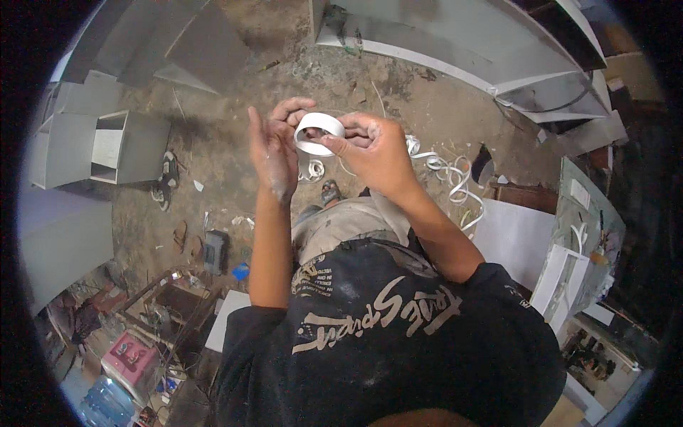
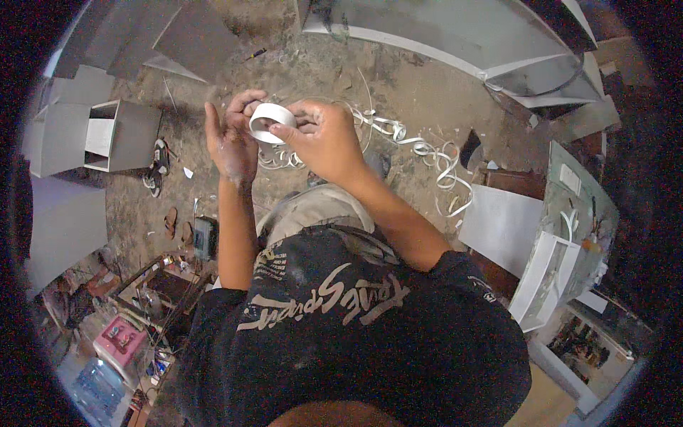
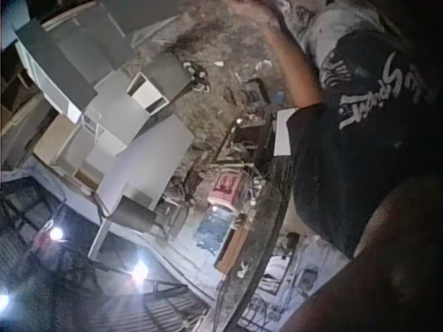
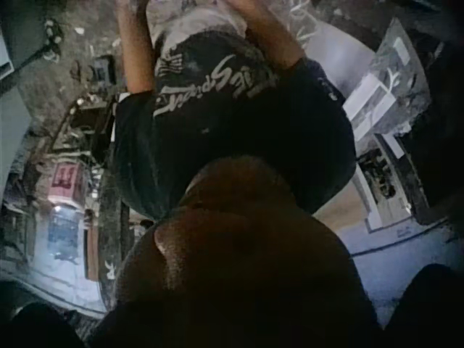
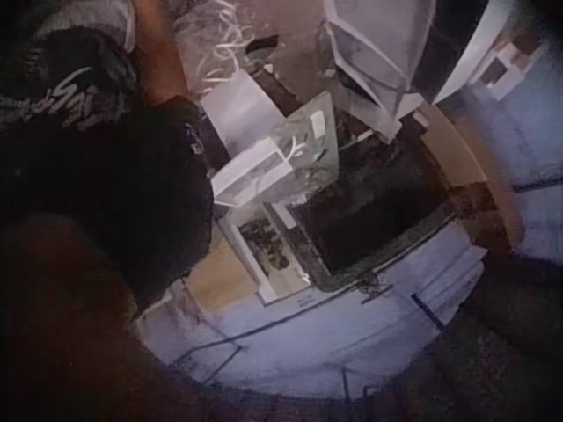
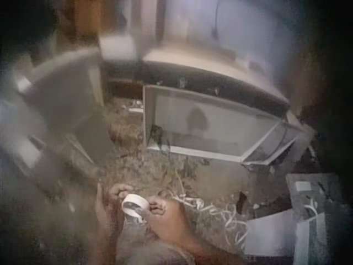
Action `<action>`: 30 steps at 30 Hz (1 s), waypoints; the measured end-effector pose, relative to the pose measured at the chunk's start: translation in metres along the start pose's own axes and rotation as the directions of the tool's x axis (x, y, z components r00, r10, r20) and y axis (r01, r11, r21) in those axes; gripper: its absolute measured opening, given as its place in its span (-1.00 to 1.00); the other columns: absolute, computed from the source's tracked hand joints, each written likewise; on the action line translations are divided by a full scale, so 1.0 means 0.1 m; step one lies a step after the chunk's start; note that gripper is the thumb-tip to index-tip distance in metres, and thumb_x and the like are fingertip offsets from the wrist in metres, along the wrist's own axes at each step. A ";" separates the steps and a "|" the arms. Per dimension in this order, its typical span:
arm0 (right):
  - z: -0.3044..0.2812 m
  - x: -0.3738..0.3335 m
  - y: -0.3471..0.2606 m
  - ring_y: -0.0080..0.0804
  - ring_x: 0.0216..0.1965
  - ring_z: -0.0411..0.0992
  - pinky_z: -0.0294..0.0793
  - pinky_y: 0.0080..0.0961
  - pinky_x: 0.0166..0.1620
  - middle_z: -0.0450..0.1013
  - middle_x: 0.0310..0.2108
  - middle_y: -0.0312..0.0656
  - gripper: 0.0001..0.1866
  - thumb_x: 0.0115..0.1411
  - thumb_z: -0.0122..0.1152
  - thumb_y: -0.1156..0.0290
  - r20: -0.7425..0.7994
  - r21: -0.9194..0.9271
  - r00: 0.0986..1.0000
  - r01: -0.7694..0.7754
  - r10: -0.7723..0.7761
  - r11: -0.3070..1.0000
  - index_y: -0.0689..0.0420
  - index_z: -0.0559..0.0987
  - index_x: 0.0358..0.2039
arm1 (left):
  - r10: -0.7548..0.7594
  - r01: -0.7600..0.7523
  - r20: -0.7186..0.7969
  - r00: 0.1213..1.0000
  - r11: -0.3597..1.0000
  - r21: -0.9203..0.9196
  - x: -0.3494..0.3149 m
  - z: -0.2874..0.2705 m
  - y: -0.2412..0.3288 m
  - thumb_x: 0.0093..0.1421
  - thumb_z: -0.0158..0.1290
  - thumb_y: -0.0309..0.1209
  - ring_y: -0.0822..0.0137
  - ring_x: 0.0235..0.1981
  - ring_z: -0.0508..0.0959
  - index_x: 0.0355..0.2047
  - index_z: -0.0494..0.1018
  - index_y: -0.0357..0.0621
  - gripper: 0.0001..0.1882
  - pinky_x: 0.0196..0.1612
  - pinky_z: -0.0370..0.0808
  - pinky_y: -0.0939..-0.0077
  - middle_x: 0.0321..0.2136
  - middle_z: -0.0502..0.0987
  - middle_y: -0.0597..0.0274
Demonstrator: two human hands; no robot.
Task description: The person winds a length of white tape into a small coil by hand.
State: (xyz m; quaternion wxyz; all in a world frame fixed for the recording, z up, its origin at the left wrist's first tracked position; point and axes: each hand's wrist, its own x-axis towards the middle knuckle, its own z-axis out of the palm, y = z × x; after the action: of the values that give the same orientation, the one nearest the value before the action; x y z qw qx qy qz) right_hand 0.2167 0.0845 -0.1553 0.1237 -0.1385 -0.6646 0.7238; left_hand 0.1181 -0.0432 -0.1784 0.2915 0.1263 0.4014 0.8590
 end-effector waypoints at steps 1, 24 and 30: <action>-0.01 0.01 0.02 -0.44 -0.31 0.58 0.59 -0.55 -0.26 0.58 -0.33 -0.02 -0.73 0.11 0.34 0.51 -0.001 -0.019 1.000 0.014 -0.014 1.000 0.39 0.56 -0.21 | 0.010 -0.010 -0.004 1.000 1.000 0.014 -0.02 0.03 0.02 0.36 -0.48 0.20 0.39 -0.39 0.54 -0.11 0.42 -0.31 -0.23 -0.28 0.44 0.53 -0.46 0.56 0.17; 0.30 -0.27 -0.24 -0.32 -0.33 0.56 0.53 -0.47 -0.23 0.56 -0.34 -0.07 -0.66 0.03 0.42 0.35 -0.052 -0.349 0.976 0.180 -0.211 0.920 0.25 0.58 -0.23 | 0.611 -0.279 -0.310 0.728 0.677 0.681 -0.13 0.19 -0.03 0.35 -0.44 0.25 0.47 -0.60 0.42 -0.46 0.47 -0.24 -0.20 -0.49 0.33 0.60 -0.61 0.46 0.26; 0.44 -0.49 0.05 -0.48 -0.25 0.53 0.55 -0.56 -0.11 0.54 -0.29 -0.13 -0.68 0.07 0.39 0.51 -0.108 -0.230 0.949 0.265 -0.295 0.936 0.33 0.53 -0.17 | 0.544 -0.184 -0.474 0.692 0.768 0.613 -0.15 0.17 0.02 0.37 -0.43 0.19 0.44 -0.59 0.44 -0.49 0.44 -0.24 -0.25 -0.47 0.35 0.55 -0.61 0.48 0.21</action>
State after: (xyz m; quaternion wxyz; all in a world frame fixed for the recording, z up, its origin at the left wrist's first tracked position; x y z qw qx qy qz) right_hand 0.2464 0.0256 -0.1551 0.2567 -0.1054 -0.7408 0.6117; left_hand 0.1365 -0.0425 -0.1661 -0.0897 -0.0136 0.6561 0.7492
